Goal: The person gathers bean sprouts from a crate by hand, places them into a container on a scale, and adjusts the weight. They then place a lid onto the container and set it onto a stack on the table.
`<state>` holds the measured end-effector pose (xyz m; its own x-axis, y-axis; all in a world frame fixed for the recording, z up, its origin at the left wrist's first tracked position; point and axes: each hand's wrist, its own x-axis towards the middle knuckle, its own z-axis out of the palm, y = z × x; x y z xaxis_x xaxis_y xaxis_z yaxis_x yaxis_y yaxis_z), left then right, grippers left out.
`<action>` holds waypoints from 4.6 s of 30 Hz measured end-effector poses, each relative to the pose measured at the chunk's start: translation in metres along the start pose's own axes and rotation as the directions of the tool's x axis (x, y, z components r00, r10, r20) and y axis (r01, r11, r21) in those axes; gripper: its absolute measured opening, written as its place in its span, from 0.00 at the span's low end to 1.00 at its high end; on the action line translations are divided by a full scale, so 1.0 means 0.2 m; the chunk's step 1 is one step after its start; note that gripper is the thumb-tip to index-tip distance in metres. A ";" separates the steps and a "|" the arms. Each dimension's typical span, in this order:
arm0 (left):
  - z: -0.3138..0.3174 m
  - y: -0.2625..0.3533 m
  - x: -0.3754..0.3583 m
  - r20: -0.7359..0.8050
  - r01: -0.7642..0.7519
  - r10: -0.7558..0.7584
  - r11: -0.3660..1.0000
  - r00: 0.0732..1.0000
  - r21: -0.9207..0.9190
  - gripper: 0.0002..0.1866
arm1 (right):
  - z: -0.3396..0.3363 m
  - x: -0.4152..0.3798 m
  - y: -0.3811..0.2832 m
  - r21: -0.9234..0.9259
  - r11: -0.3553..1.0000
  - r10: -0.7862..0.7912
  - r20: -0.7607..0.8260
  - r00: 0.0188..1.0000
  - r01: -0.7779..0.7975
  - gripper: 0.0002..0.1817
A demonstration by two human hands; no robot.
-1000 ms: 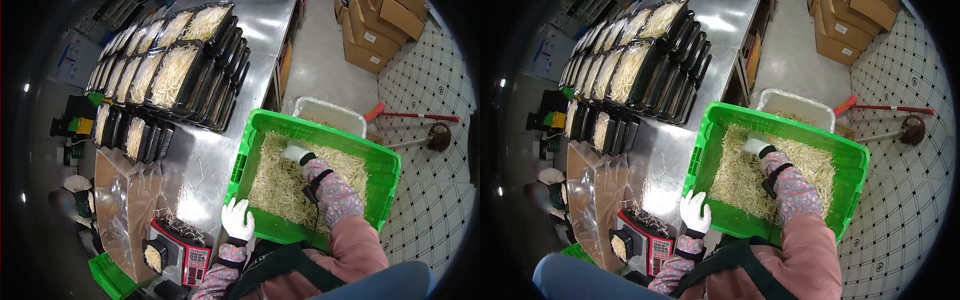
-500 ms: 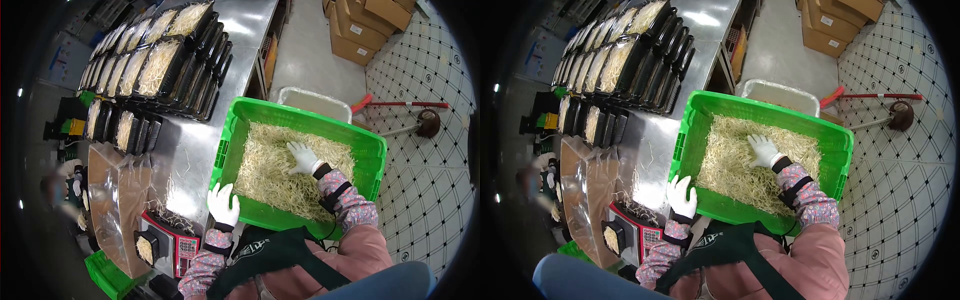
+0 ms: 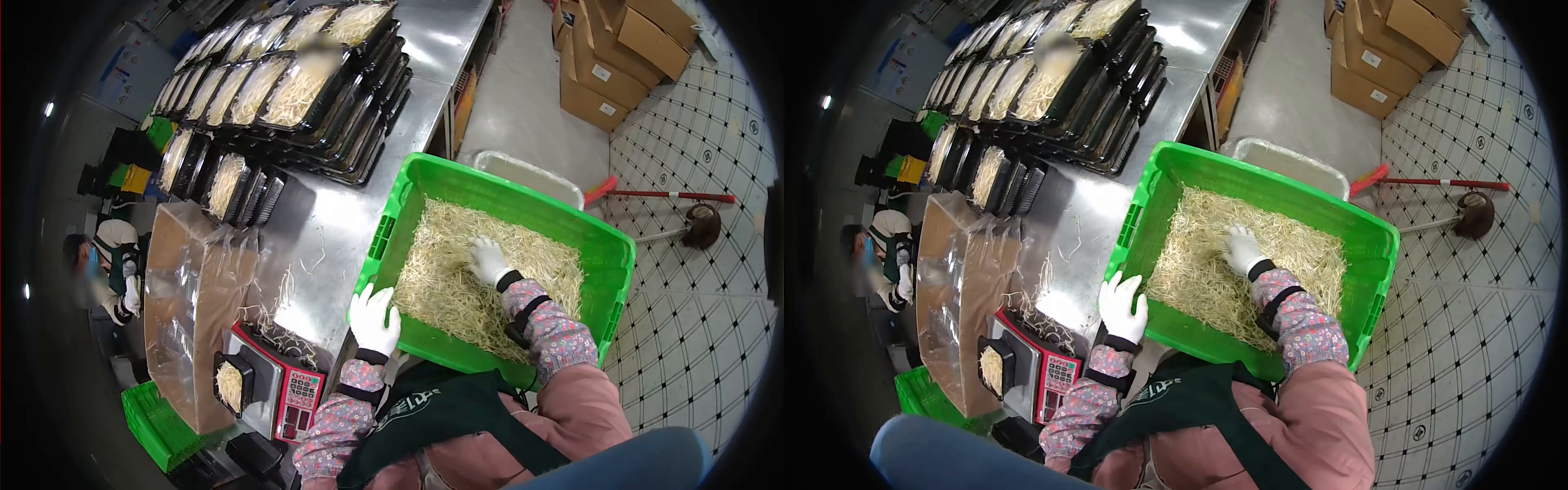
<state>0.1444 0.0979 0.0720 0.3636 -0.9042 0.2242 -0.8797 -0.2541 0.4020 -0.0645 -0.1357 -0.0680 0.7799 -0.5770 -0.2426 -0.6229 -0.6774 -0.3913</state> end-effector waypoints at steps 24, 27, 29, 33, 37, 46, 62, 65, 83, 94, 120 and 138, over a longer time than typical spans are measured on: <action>-1.14 -0.55 -1.04 -0.434 0.238 -0.446 0.859 0.783 -0.454 0.18 | -0.74 0.12 -1.75 0.861 0.482 -0.428 0.067 0.901 0.165 0.17; -1.29 -0.66 -1.31 -0.506 0.339 -0.660 0.735 0.555 -0.587 0.18 | -0.60 0.22 -2.23 0.784 0.467 -0.643 -0.016 0.766 0.408 0.18; -1.33 -0.77 -1.48 -0.576 0.231 -0.732 0.670 0.364 -0.705 0.20 | -0.51 0.26 -2.55 0.578 0.385 -0.801 -0.179 0.572 0.720 0.19; -1.34 -1.02 -1.66 -0.573 0.197 -0.754 0.645 0.322 -0.738 0.23 | -0.30 0.21 -3.10 0.238 0.284 -0.937 -0.138 0.322 0.929 0.21; -1.34 -1.20 -1.52 -0.555 0.416 -0.718 0.696 0.419 -0.586 0.27 | -0.01 0.17 -3.38 -0.088 0.231 -0.957 0.159 0.243 0.969 0.31; -1.16 -1.35 -1.29 -0.434 0.684 -0.547 0.675 0.716 0.276 0.26 | 0.31 0.20 -3.29 -0.072 0.226 -0.956 0.174 0.235 0.972 0.38; -1.63 -1.31 -1.67 -0.625 0.562 -0.655 0.732 0.424 -0.387 0.26 | -0.48 0.69 -2.78 0.577 0.496 -0.829 0.092 0.551 0.650 0.36; -1.66 -1.33 -1.66 -0.650 0.611 -0.624 0.734 0.435 -0.296 0.26 | -0.46 0.70 -2.78 0.645 0.543 -0.762 0.110 0.638 0.538 0.35; -1.27 -1.09 -1.33 -0.273 0.701 -0.651 0.693 0.708 0.168 0.29 | -0.07 0.26 -3.34 0.479 0.343 -0.925 0.320 0.203 0.808 0.39; -1.34 -0.98 -1.50 -0.261 0.727 -0.684 0.674 0.682 0.132 0.32 | 0.55 0.54 -3.41 -0.092 -0.129 -0.973 0.205 -0.108 0.987 0.32; -1.50 -1.05 -1.28 -0.624 0.600 -0.663 0.714 0.414 -0.361 0.27 | -0.41 1.65 -3.15 -0.468 0.421 -0.906 -0.253 0.339 0.777 0.04; -1.46 -0.94 -1.34 -0.251 0.155 -0.941 0.289 0.228 -0.945 0.20 | -0.17 0.28 -2.99 0.921 0.343 -0.828 0.203 0.523 0.186 0.34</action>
<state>0.3014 0.4893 0.1958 0.9873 0.1194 -0.1045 0.0914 0.1105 0.9897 0.3488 0.2219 0.1816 0.9360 0.3515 0.0173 -0.0117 0.0802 -0.9967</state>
